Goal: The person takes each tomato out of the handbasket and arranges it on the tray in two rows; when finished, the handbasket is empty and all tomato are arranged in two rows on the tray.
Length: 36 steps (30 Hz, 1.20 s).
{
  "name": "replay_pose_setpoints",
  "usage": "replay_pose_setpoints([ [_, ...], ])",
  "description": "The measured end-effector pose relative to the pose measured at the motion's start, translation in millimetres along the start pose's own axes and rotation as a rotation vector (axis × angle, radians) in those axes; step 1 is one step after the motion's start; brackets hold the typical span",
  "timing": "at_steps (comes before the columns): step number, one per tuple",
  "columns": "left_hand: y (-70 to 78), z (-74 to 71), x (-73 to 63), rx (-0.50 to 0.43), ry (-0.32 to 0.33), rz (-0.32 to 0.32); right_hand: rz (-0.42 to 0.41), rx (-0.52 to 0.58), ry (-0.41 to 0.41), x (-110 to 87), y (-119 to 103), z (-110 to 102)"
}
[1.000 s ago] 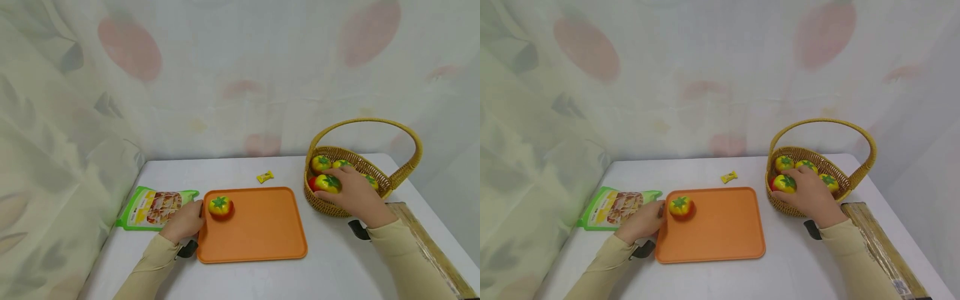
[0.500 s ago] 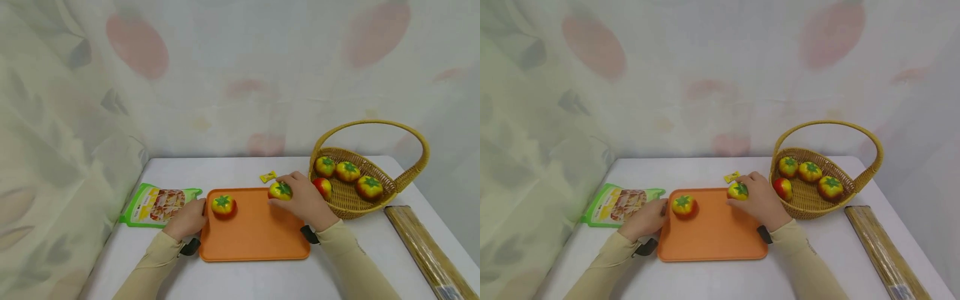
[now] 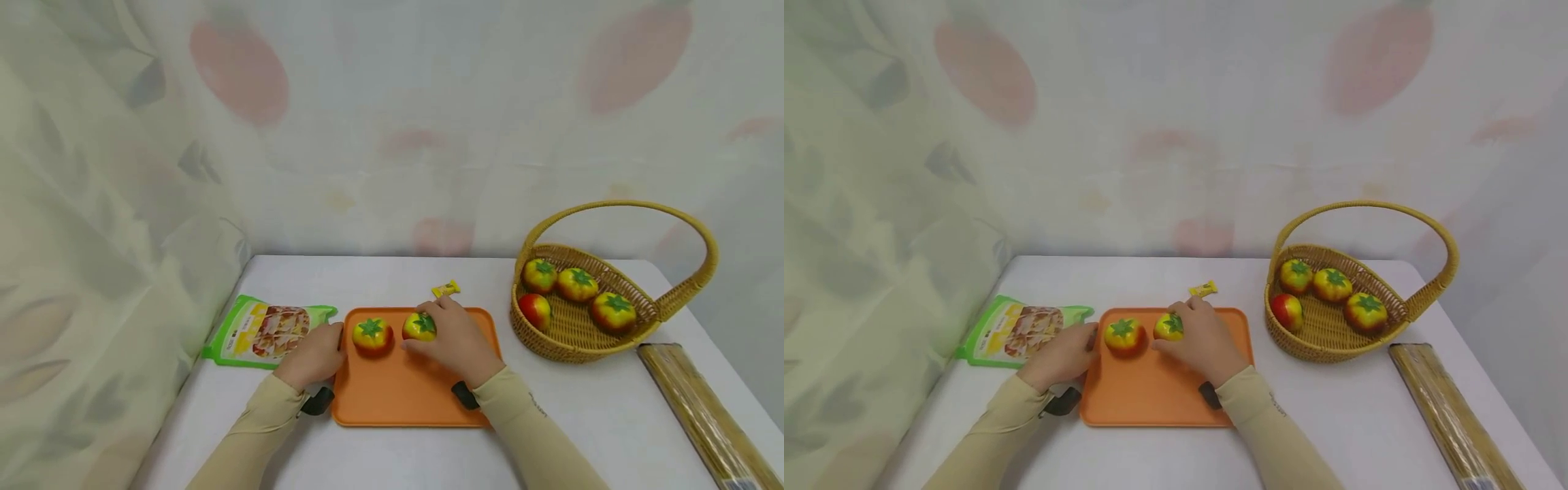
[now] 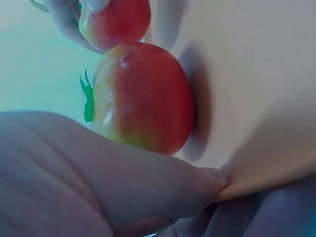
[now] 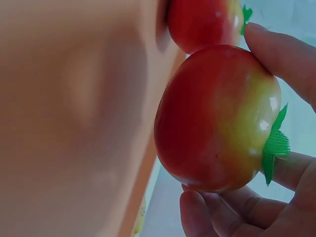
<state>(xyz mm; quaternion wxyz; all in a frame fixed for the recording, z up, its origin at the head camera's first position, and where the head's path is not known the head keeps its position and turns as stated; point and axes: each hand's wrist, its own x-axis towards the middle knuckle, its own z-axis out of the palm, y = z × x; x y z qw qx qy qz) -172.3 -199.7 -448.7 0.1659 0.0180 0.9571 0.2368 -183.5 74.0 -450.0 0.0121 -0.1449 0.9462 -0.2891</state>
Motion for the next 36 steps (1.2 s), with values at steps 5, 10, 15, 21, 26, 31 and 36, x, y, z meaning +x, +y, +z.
replay_pose_setpoints([
  [5, 1.6, -1.6, -1.2, 0.003, -0.002, 0.005, 0.016, -0.006, 0.000, -0.7, -1.0, 4.1],
  [10, 0.6, -0.7, -0.3, -0.015, -0.007, -0.001, 0.015, -0.025, -0.013, -2.0, -1.8, 6.3],
  [15, 0.0, -0.7, 0.0, -0.006, -0.002, 0.000, 0.003, -0.025, -0.009, -1.8, -2.7, 8.6],
  [21, -0.2, -1.0, 0.9, 0.003, -0.005, 0.014, -0.005, -0.027, -0.001, -2.2, -3.1, 8.1],
  [26, -2.1, -0.3, 1.5, 0.006, 0.004, 0.031, 0.000, -0.037, -0.015, -0.7, -1.0, 10.0],
  [31, -2.2, 0.0, 1.6, -0.003, 0.003, 0.034, -0.001, -0.043, -0.019, 0.1, 0.2, 11.2],
  [36, -1.1, -0.2, 1.0, -0.005, 0.000, 0.033, 0.002, -0.047, -0.018, 0.7, 0.3, 10.9],
])
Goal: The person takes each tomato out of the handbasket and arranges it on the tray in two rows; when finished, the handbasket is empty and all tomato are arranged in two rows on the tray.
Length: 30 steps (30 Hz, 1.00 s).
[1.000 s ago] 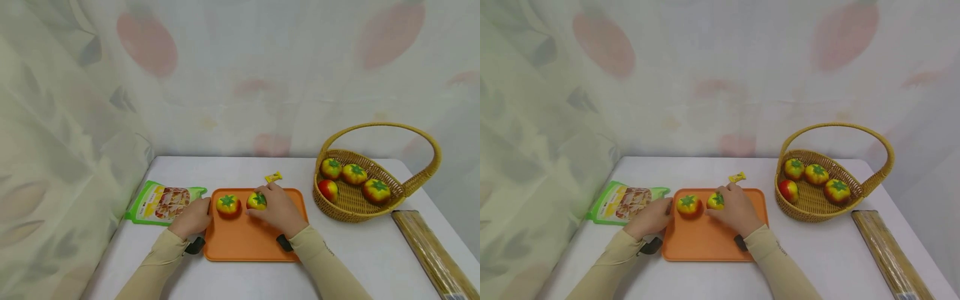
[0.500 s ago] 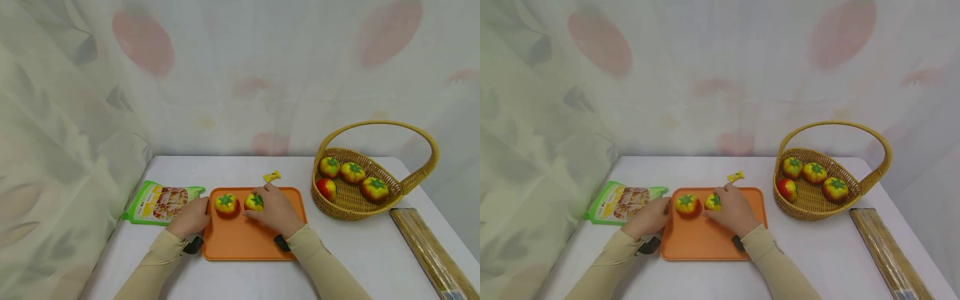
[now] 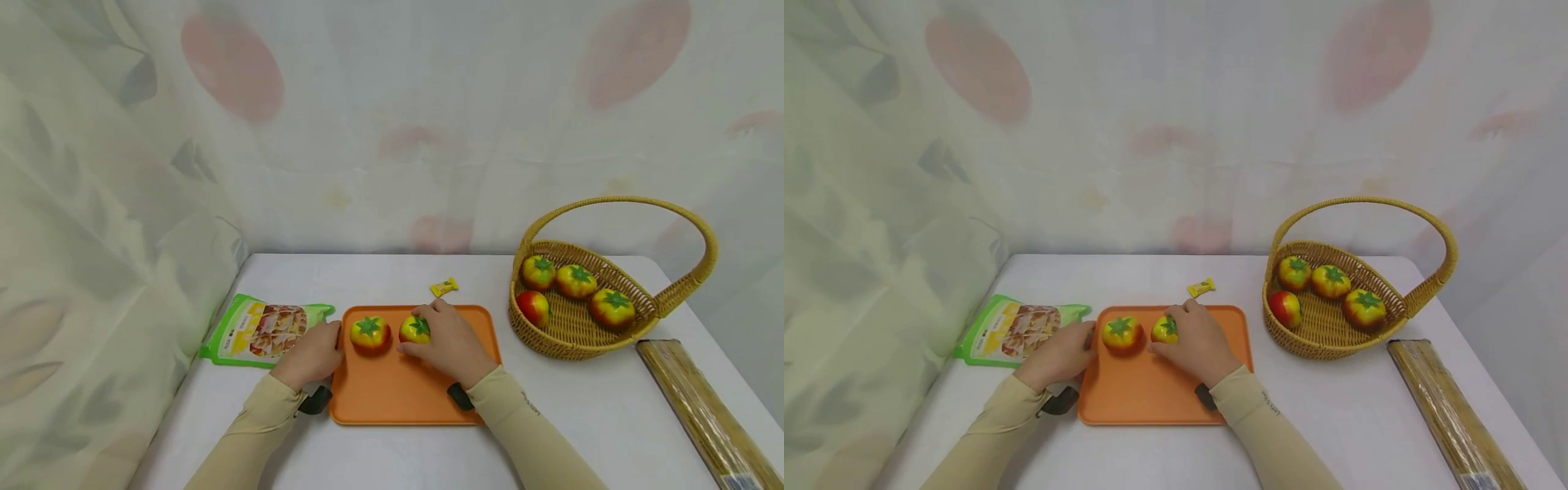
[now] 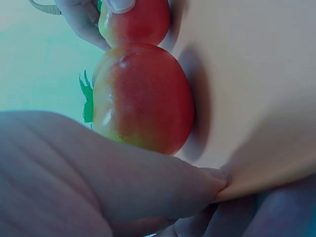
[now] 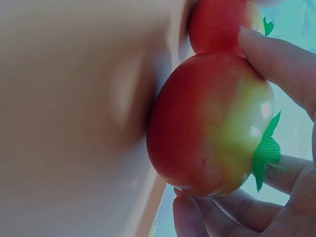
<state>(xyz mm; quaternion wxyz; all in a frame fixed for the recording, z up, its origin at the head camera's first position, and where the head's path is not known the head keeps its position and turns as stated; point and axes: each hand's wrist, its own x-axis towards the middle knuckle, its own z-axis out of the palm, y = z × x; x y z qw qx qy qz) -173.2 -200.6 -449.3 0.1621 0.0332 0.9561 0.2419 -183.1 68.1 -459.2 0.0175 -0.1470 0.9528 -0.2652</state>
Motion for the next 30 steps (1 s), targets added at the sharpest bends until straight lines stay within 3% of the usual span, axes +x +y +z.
replay_pose_setpoints([
  [30, 0.7, -1.5, 0.1, -0.007, -0.012, 0.003, 0.020, 0.009, -0.032, -1.5, -1.7, -7.3],
])
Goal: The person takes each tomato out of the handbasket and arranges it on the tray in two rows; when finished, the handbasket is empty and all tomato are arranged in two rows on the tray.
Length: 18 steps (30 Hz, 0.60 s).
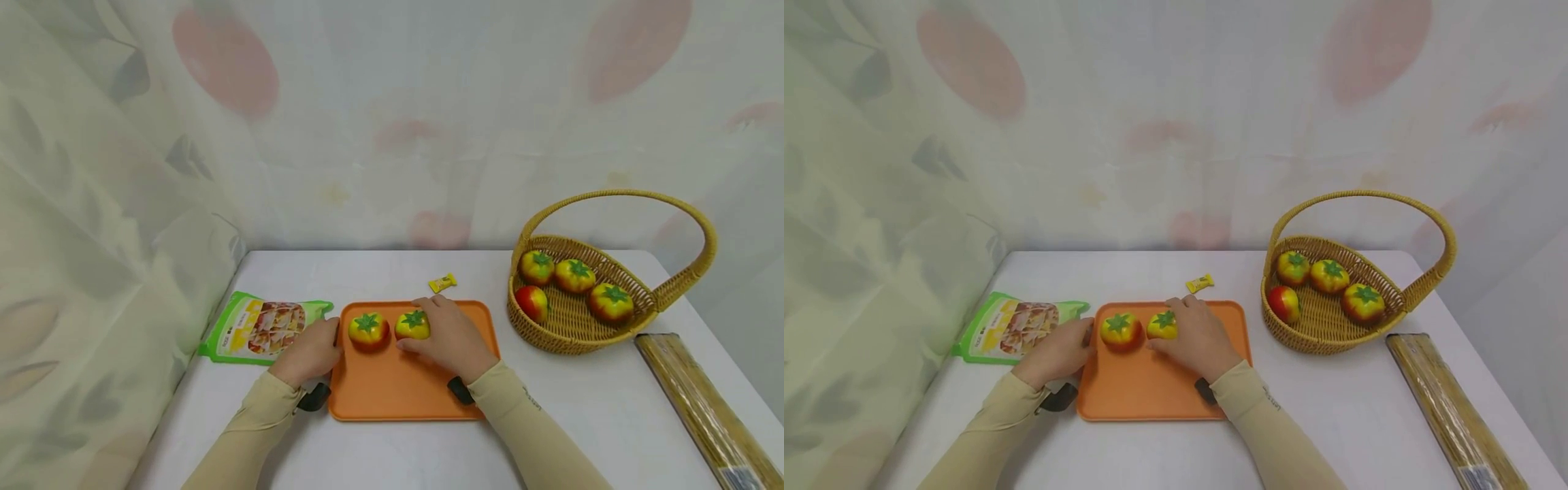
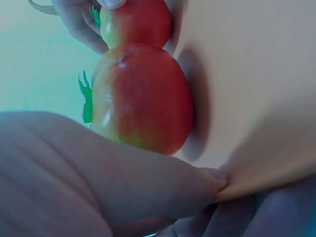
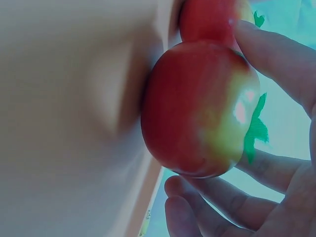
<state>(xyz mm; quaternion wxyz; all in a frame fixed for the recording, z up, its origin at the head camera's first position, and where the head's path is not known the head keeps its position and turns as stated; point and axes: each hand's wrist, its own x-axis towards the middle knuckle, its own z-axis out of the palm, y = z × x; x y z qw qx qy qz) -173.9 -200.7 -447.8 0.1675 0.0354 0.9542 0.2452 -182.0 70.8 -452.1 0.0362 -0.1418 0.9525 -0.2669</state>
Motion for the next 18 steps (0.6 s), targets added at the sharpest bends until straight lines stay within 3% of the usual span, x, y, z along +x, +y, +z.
replay_pose_setpoints([
  [10, 6.0, 1.3, 3.3, -0.003, -0.008, 0.018, 0.014, 0.003, 0.017, -4.1, 5.1, -6.7],
  [18, -1.9, 0.7, 3.1, -0.011, -0.013, -0.001, -0.009, 0.045, 0.011, -2.0, 6.1, -12.3],
])
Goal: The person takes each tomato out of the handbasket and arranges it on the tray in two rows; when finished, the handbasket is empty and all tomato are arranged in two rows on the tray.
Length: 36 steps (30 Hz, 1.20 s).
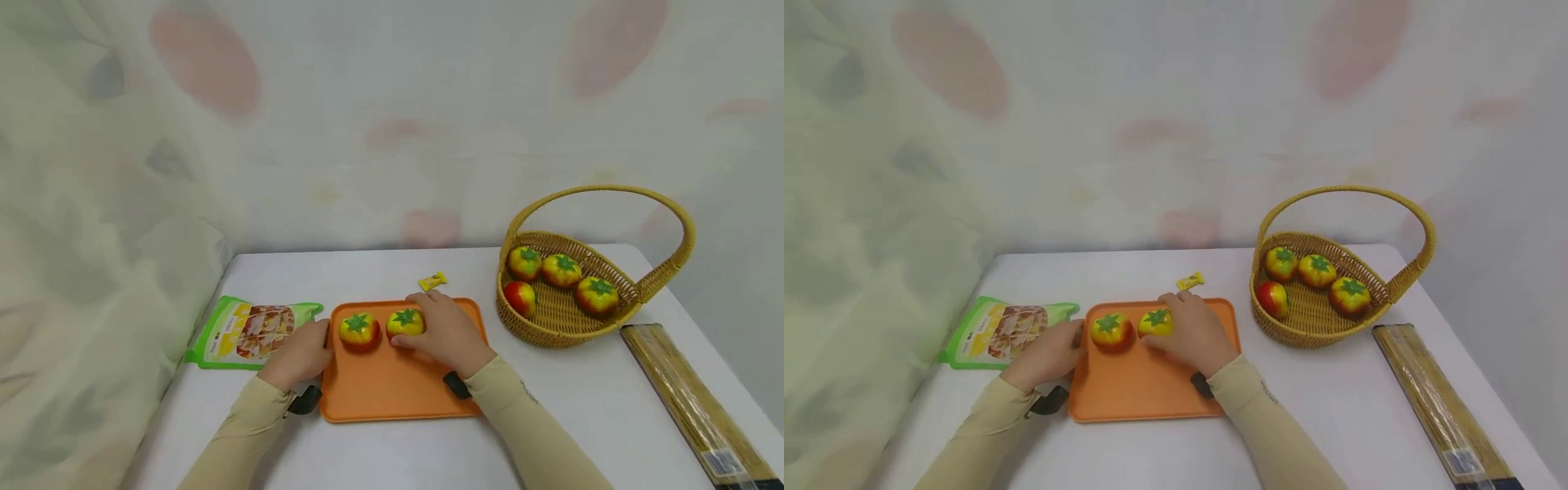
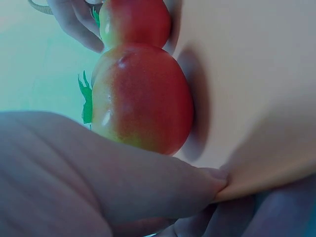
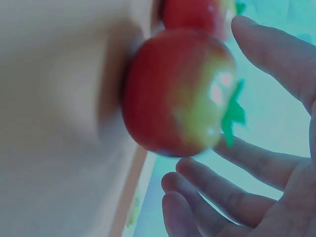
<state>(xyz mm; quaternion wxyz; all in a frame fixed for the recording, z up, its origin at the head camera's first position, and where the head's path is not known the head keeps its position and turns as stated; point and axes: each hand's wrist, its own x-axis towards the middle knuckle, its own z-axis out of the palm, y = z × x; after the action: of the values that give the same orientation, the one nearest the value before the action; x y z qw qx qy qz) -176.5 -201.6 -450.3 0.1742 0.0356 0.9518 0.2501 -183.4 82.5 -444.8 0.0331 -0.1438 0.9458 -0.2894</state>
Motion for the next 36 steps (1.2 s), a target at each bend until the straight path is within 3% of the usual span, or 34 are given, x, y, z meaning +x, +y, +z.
replay_pose_setpoints([
  [6, -4.8, -3.6, -2.1, 0.005, -0.006, -0.006, -0.042, 0.048, 0.046, -8.1, 12.2, -25.9],
  [12, -9.5, -5.8, -2.1, 0.024, 0.007, -0.014, -0.127, 0.026, 0.160, -28.3, 47.5, -65.2],
  [15, -11.5, -6.6, -1.9, 0.030, 0.011, -0.004, -0.123, 0.010, 0.210, -37.0, 71.0, -83.0],
  [18, -12.8, -7.0, -1.6, 0.033, 0.006, -0.004, -0.068, -0.004, 0.229, -44.4, 93.8, -98.5],
  [25, -10.9, -7.2, -0.8, 0.045, -0.005, 0.001, 0.048, 0.036, 0.153, -53.8, 130.7, -119.1],
  [36, -1.9, -2.8, 0.1, 0.028, -0.022, 0.009, 0.118, -0.012, 0.003, -49.5, 151.5, -122.3],
])
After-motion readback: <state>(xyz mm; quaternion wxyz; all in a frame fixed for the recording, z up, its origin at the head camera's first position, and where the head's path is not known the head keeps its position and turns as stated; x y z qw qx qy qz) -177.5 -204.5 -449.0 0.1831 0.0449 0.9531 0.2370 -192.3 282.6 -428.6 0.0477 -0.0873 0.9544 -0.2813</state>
